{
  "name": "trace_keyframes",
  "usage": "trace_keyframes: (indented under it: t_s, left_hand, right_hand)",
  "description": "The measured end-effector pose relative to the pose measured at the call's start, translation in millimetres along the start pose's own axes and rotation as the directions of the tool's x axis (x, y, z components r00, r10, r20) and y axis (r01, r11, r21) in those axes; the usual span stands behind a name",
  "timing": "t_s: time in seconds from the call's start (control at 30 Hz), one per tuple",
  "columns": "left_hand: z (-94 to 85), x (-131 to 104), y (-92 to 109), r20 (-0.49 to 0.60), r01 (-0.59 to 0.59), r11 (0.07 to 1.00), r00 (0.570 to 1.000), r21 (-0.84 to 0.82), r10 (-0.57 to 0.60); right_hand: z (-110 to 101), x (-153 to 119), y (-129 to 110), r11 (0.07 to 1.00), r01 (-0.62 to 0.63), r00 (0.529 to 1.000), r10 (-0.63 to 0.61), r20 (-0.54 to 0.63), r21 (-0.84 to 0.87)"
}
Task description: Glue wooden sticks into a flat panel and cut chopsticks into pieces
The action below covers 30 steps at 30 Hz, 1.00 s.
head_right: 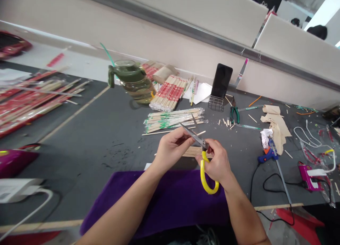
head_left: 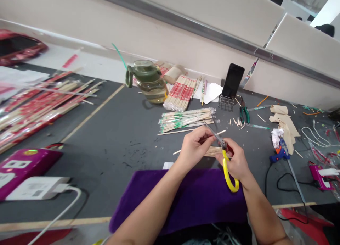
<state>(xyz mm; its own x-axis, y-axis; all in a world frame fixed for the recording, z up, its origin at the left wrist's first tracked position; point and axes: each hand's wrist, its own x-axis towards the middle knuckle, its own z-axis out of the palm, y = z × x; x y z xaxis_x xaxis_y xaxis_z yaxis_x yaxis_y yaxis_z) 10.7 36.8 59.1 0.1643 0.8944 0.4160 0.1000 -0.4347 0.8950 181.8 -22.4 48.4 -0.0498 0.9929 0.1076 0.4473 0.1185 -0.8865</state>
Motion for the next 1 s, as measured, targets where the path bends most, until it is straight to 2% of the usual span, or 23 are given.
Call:
trace_keyframes:
  t_s: [0.17,0.33,0.5,0.73,0.83,1.0]
  left_hand:
    - [-3.2,2.1,1.4,0.012,-0.059,0.997,0.998,0.05,0.059]
    - [-6.6,2.5,1.2,0.073,-0.057,0.998,0.996,0.029,0.054]
    - [-8.1,2.5,2.3,0.103,-0.034,0.999,0.994,0.007,0.034]
    - [-0.9,-1.0,1.6,0.053,0.036,0.999,0.998,-0.029,-0.034]
    - [0.2,-1.0,-0.2,0.024,0.015,1.0,1.0,-0.007,-0.015]
    - [-4.2,1.5,1.9,0.041,-0.034,0.999,0.999,0.014,0.033]
  right_hand:
    - [0.1,0.5,-0.6,0.997,0.02,1.0,-0.021,-0.007,-0.069]
    - [-2.0,0.6,-2.1,0.987,0.08,0.997,-0.082,-0.007,-0.141]
    - [-3.2,0.8,-2.9,0.993,0.093,0.996,-0.091,0.026,-0.075]
    - [-2.9,-1.1,-3.0,1.0,0.006,1.0,-0.005,0.025,-0.013]
    - [-1.8,-0.6,-2.9,0.999,0.019,1.0,-0.019,0.025,-0.034]
    - [-0.8,0.2,-3.3,0.986,0.082,0.996,-0.085,-0.01,-0.145]
